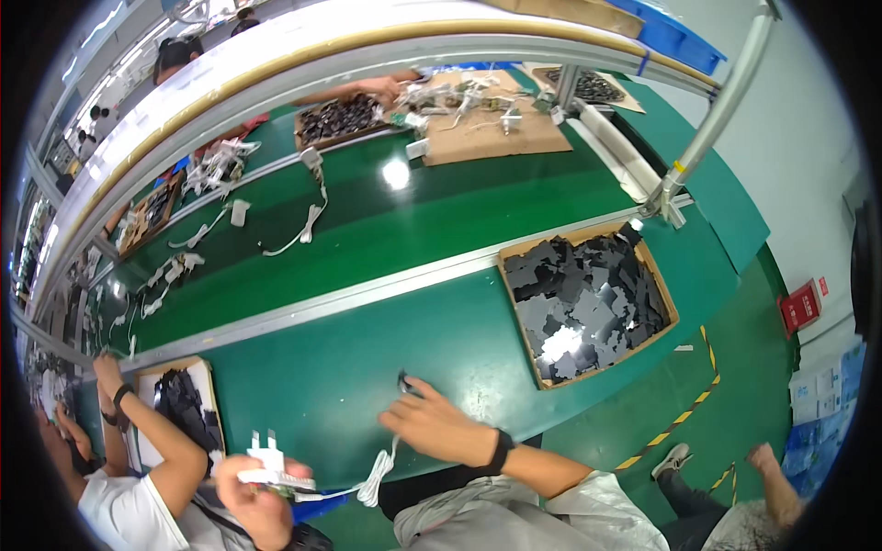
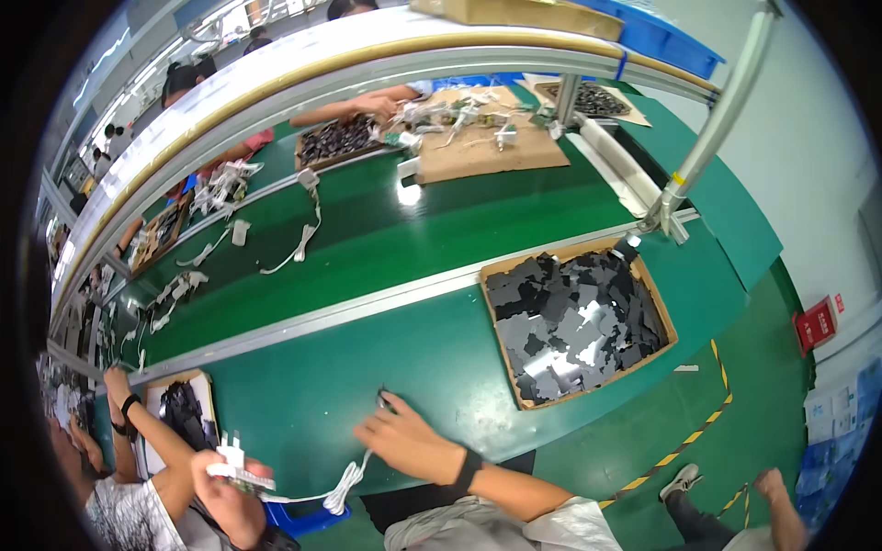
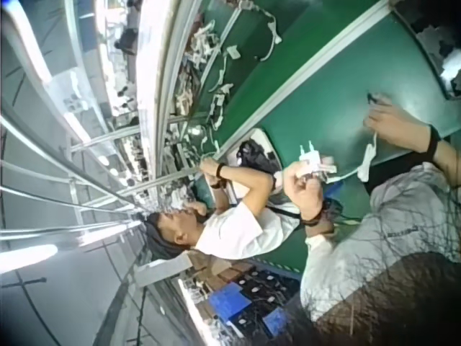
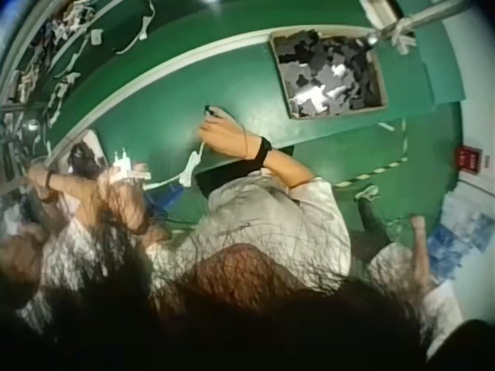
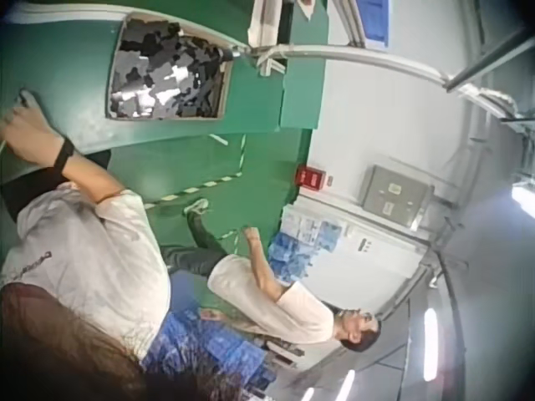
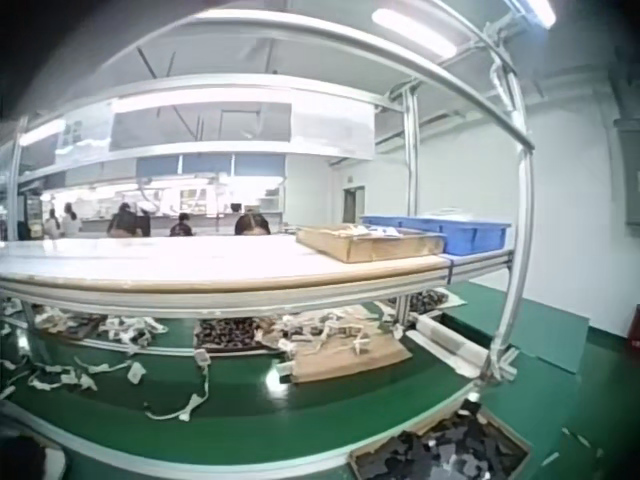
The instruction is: Manually assembling electronic power adapter components on an industrial assembly line.
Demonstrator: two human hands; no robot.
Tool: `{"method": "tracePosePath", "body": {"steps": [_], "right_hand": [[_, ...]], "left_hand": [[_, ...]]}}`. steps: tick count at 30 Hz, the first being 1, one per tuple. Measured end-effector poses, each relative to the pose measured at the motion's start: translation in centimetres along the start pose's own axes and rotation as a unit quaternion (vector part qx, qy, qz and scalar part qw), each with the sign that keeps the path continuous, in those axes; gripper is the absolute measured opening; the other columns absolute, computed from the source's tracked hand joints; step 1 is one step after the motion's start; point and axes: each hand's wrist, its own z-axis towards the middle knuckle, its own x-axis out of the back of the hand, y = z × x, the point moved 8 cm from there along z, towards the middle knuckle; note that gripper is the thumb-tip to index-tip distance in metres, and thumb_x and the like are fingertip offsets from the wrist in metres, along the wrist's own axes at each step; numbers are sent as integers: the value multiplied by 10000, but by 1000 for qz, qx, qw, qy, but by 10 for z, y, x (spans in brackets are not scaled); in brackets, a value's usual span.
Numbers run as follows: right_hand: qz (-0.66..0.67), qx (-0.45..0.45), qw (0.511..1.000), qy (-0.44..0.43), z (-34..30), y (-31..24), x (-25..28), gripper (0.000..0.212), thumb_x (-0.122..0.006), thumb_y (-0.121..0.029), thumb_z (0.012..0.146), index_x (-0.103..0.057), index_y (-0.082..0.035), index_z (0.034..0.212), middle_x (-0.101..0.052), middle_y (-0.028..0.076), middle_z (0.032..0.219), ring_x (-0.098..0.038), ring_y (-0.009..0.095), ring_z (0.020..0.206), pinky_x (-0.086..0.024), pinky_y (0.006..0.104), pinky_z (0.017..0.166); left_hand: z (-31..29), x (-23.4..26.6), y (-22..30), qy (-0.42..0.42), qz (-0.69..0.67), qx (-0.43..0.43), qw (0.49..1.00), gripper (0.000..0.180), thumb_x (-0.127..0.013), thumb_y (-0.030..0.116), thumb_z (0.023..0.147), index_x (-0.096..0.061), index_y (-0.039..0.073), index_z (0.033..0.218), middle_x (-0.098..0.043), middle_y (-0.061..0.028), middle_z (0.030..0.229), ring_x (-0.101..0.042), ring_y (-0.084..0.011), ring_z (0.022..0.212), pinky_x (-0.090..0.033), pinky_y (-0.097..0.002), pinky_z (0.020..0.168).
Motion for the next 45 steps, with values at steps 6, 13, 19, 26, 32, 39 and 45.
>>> {"method": "tracePosePath", "body": {"steps": [6,13,19,26,32,39,45], "right_hand": [[226,-32,972,-65,-52,29,62,223,-644,-96,857,-627,-43,1073,-655,150,916,-628,340,924,-472,422,877],[-14,-38,989,143,51,63,122,201,-635,-84,862,-641,-37,1058,-662,168,987,-618,357,947,-490,446,822],[-92,-37,982,163,73,55,142,255,-651,-93,853,-626,-68,1106,-663,167,1012,-614,354,989,-497,450,825],[-67,-80,994,-40,174,85,124,273,-615,-148,891,-615,-94,1158,-667,144,1067,-610,368,1047,-502,450,857],[-70,-27,997,-20,329,193,42,320,-544,-158,907,-606,-115,1218,-633,138,1233,-582,357,1136,-491,450,928],[-190,-205,959,32,373,218,-8,213,-504,-196,939,-627,-118,1095,-655,124,1130,-615,348,1050,-511,456,884],[79,-109,929,346,335,235,98,380,-409,-356,1034,-594,-27,989,-633,139,901,-604,277,837,-454,401,766]], "left_hand": [[53,37,-50,-11,110,203,973,326,-623,167,944,-462,50,1202,-649,-113,932,-652,-170,750,-512,-248,601],[171,117,-163,95,-4,193,977,373,-585,175,986,-445,82,1319,-653,-84,1031,-634,-135,834,-532,-263,658],[162,161,-209,137,172,164,962,346,-558,124,987,-472,53,1315,-665,-94,1078,-633,-156,916,-538,-292,787],[59,94,-195,-51,29,209,976,263,-518,58,985,-563,21,1241,-690,-112,1062,-640,-144,909,-522,-279,821],[49,68,-187,-102,113,170,974,242,-556,87,986,-609,14,1210,-705,-98,1029,-653,-137,917,-532,-274,817],[46,84,-195,-71,47,188,978,243,-552,89,989,-613,12,1212,-709,-90,1028,-659,-137,911,-535,-266,815],[52,89,-189,-68,52,174,981,235,-537,98,996,-616,25,1205,-711,-86,1004,-677,-152,909,-538,-270,812]]}}
